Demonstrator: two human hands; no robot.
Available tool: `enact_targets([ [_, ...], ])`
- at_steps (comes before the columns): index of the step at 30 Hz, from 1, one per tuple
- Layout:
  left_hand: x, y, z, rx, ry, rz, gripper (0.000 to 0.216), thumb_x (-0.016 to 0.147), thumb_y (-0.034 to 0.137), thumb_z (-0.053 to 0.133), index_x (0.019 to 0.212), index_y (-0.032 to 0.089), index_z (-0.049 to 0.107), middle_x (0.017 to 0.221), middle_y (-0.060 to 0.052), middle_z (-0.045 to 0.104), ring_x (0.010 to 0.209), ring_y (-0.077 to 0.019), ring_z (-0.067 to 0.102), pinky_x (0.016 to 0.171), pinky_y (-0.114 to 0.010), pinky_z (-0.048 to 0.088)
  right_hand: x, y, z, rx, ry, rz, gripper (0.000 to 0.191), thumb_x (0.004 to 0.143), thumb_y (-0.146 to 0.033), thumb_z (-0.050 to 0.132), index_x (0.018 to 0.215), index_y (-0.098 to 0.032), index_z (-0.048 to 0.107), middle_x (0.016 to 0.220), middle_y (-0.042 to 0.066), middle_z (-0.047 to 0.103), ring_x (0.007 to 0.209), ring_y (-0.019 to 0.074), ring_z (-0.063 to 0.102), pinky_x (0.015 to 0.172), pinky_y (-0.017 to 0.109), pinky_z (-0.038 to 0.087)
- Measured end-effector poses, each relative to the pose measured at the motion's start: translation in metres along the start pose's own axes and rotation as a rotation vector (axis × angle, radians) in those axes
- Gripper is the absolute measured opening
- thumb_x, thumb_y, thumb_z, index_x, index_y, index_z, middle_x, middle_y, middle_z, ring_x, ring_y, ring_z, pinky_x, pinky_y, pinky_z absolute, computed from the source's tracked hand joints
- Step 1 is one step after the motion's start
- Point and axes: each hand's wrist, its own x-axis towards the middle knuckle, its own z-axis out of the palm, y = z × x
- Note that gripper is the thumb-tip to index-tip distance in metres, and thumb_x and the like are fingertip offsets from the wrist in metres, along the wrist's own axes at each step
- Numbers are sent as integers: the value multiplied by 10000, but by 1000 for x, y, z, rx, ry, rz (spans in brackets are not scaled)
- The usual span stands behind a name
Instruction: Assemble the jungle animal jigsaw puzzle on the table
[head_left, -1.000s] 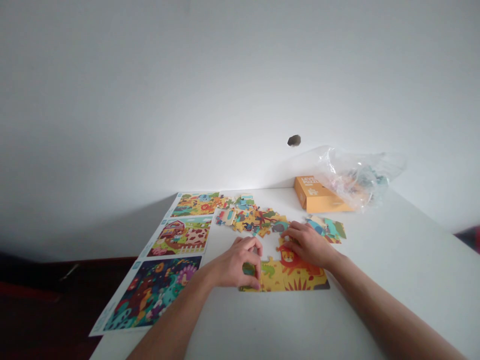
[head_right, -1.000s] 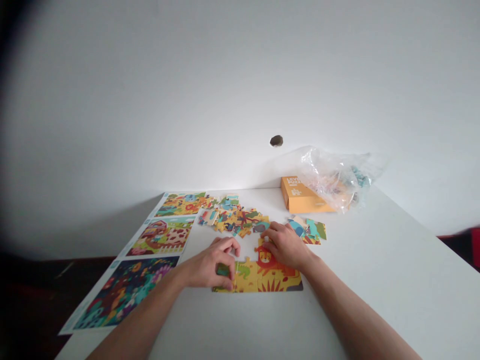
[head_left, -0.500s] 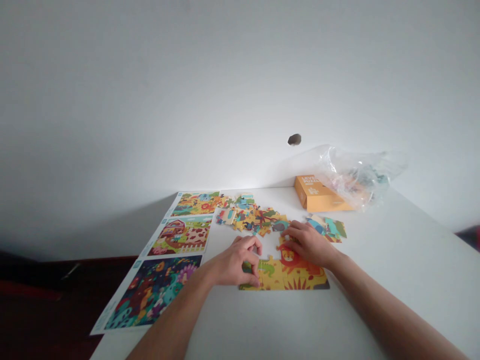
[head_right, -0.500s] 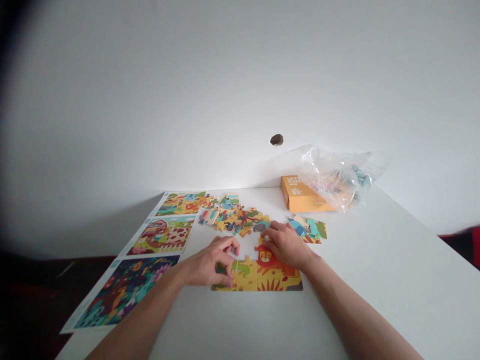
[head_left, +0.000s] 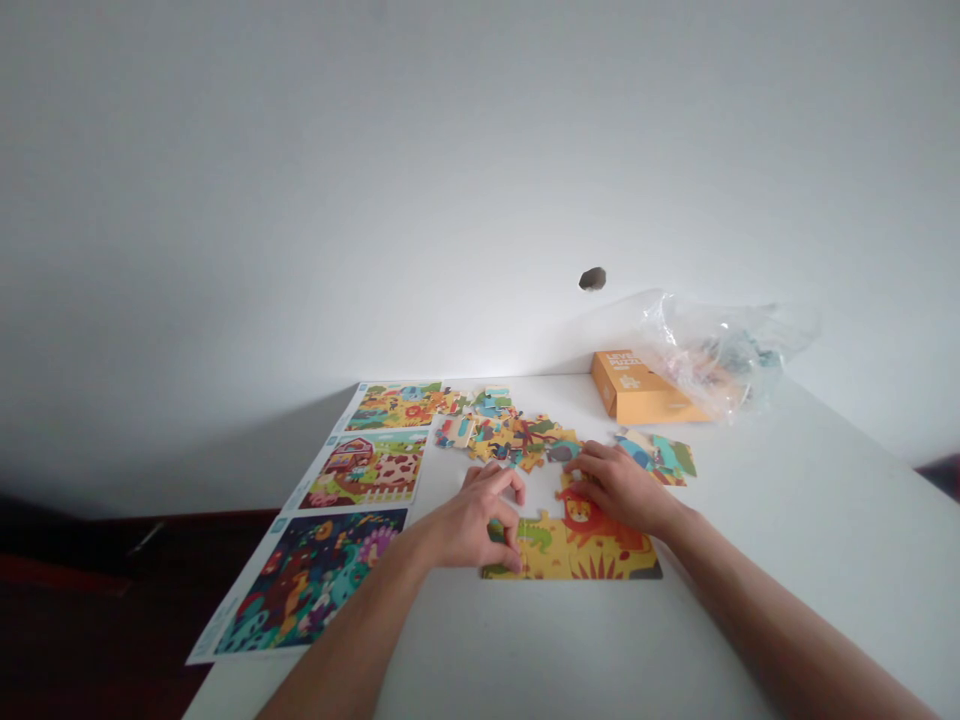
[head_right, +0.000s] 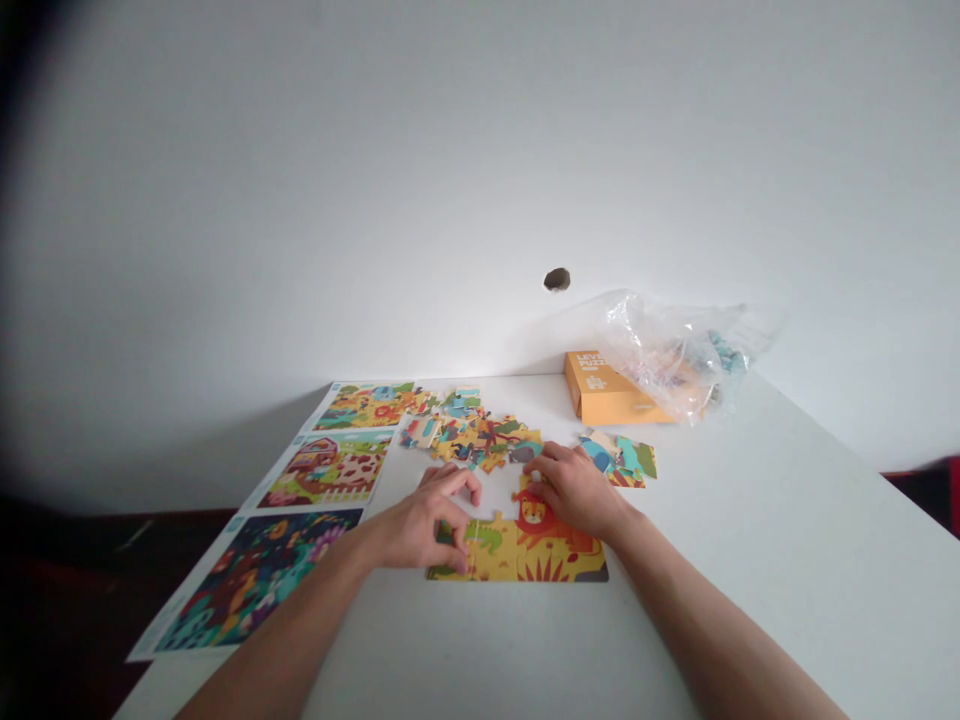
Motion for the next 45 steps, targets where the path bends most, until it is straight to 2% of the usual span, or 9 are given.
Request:
enact_targets([
  [10, 0, 0, 0, 13, 4, -18, 264, 642, 442, 842, 597, 218, 710, 1032, -12, 541, 1041, -212, 476, 1035, -377, 306, 0, 0, 0, 2, 10, -4, 173, 944, -253, 537, 1062, -229, 661, 971, 49, 609, 886, 176, 605, 825, 292, 431],
  [15, 0, 0, 0, 28, -2, -22, 241, 618, 383, 868, 581, 210, 704, 1033, -11, 540, 1033, -205, 473, 1025, -375, 311, 0, 1, 0, 2, 8, -6, 154, 943, -262, 544, 1034, -224, 663, 961, 46, 609, 873, 176, 605, 805, 288, 428],
  [25, -1, 10, -3, 17, -21, 28, 248, 570, 318, 897, 554, 200, 679, 1052, -5, 530, 1063, -218, 459, 1020, -396, 302, 1, 6, 3, 29, 18, 4, 154, 925, -238, 569, 1040, -231, 671, 963, 43, 620, 894, 175, 609, 816, 285, 431],
  [33, -6, 3, -9, 116, 97, -69, 235, 668, 192, 811, 544, 161, 612, 994, -17, 529, 988, -197, 491, 954, -370, 343, 1, 6, 4, 42, 25, -1, 158, 923, -217, 565, 1040, -226, 670, 971, 46, 622, 907, 177, 610, 822, 284, 433],
  [36, -4, 3, -5, 104, 119, -60, 142, 702, 279, 804, 720, 205, 685, 999, -23, 541, 1005, -206, 495, 970, -376, 344, 1, 5, 3, 29, 21, 4, 161, 924, -216, 564, 1046, -228, 668, 976, 46, 623, 916, 180, 610, 829, 290, 430],
  [39, -1, 2, 1, 90, 108, -44, 324, 675, 431, 821, 914, 243, 709, 1001, -30, 552, 1019, -221, 496, 1000, -388, 338, 1, 4, 2, 12, 12, 8, 159, 925, -222, 565, 1048, -227, 666, 971, 45, 624, 914, 182, 610, 831, 295, 426],
  [45, 0, -4, 6, 87, 110, -38, 331, 648, 474, 831, 843, 233, 714, 995, -24, 549, 1022, -216, 499, 1016, -374, 325, 2, 4, 4, 13, 17, 12, 160, 923, -223, 573, 1047, -232, 673, 965, 44, 623, 908, 179, 611, 825, 285, 429],
])
